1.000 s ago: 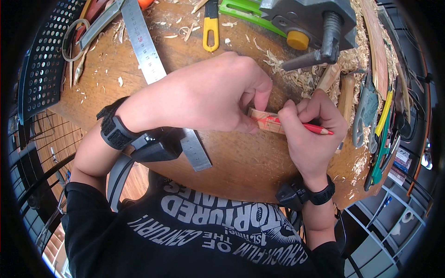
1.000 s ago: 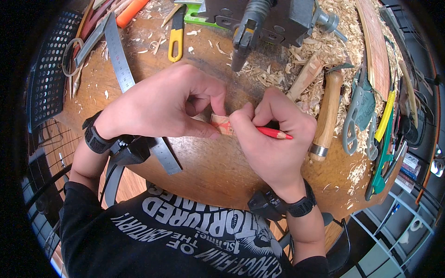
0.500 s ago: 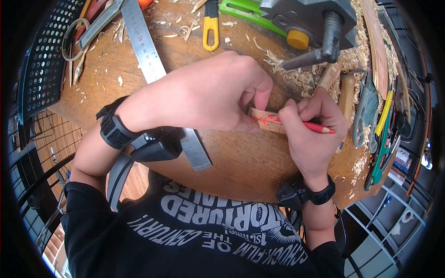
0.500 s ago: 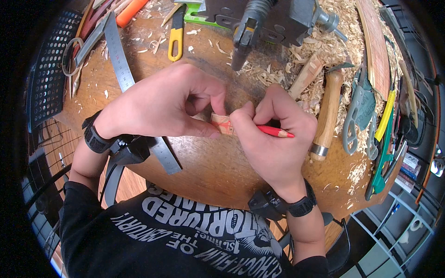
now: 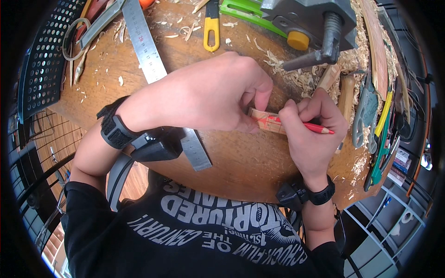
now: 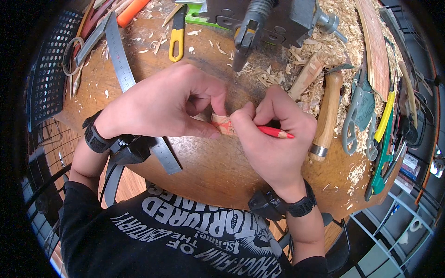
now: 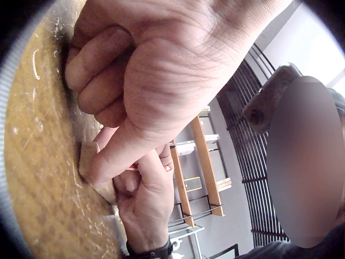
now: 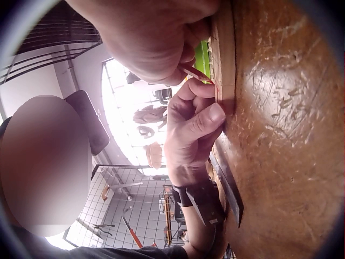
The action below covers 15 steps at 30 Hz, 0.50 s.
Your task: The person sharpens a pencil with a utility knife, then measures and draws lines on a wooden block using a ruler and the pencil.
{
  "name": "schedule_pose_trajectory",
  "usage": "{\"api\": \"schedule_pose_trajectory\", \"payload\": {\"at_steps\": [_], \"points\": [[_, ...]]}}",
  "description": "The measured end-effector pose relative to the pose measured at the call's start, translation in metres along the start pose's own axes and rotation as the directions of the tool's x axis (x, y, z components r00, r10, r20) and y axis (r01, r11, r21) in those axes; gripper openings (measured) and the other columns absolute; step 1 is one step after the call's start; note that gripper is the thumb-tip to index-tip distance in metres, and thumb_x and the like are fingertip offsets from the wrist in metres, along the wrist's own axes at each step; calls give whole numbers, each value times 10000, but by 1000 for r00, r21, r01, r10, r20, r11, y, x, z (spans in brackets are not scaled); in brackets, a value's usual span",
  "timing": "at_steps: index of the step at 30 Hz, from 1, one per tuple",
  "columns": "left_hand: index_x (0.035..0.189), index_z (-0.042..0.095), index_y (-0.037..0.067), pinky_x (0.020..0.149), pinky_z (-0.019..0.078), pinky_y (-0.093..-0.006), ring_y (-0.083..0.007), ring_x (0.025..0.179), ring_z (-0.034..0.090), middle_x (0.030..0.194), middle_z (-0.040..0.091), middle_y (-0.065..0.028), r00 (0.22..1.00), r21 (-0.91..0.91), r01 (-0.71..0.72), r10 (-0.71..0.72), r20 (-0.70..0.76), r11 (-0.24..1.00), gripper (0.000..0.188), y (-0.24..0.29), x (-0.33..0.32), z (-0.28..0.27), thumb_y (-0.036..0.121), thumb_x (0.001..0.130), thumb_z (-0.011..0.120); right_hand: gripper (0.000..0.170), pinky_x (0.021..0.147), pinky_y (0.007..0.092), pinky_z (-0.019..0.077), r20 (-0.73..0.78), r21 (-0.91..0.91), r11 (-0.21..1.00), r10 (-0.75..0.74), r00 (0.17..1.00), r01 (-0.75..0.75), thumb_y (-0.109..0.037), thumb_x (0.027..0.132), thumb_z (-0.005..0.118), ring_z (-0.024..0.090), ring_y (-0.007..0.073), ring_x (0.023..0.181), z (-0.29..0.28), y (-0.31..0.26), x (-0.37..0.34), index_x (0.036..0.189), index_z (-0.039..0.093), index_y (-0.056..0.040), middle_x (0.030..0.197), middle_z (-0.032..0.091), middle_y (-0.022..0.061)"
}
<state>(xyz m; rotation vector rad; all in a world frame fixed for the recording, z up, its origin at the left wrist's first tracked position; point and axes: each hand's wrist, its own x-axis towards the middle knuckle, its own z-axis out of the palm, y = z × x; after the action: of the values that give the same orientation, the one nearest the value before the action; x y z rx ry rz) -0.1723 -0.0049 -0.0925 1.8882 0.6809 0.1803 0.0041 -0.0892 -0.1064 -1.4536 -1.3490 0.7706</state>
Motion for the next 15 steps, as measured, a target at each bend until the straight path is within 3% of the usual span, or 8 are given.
{"api": "schedule_pose_trajectory", "payload": {"at_steps": [4, 9, 13, 15], "points": [[823, 644, 20, 479, 317, -281, -120, 497, 373, 535, 334, 3, 1000, -10, 1, -1, -13, 1000, 198, -1, 0, 1, 66, 705, 797, 337, 470, 200, 279, 1, 5, 1000, 19, 1000, -19, 76, 749, 640, 344, 5, 531, -1, 0, 0, 594, 373, -59, 562, 383, -51], [818, 644, 16, 480, 319, -284, -121, 498, 371, 535, 335, 1, 1000, -19, 0, 0, -17, 1000, 189, 0, 0, 1, 51, 704, 790, 370, 469, 183, 263, -86, 139, 980, 158, 984, -145, 32, 795, 686, 346, -6, 532, -3, -7, -1, 649, 369, -91, 566, 385, -61], [816, 639, 9, 481, 325, -286, -123, 497, 373, 532, 344, -1, 1000, -26, -20, 20, -23, 999, 189, -1, -1, 1, 42, 703, 787, 343, 472, 175, 256, -62, 155, 977, 159, 985, -148, 22, 795, 698, 340, -3, 523, -2, -11, -2, 698, 388, -89, 571, 388, -65], [816, 637, 8, 483, 328, -287, -125, 498, 375, 531, 352, -4, 1000, -30, -15, 15, -22, 999, 190, -1, 0, 1, 42, 703, 787, 323, 485, 177, 268, -1, 173, 985, 29, 1000, -28, 30, 795, 689, 345, 1, 532, -5, -6, -2, 732, 394, -85, 597, 404, -62]]}}
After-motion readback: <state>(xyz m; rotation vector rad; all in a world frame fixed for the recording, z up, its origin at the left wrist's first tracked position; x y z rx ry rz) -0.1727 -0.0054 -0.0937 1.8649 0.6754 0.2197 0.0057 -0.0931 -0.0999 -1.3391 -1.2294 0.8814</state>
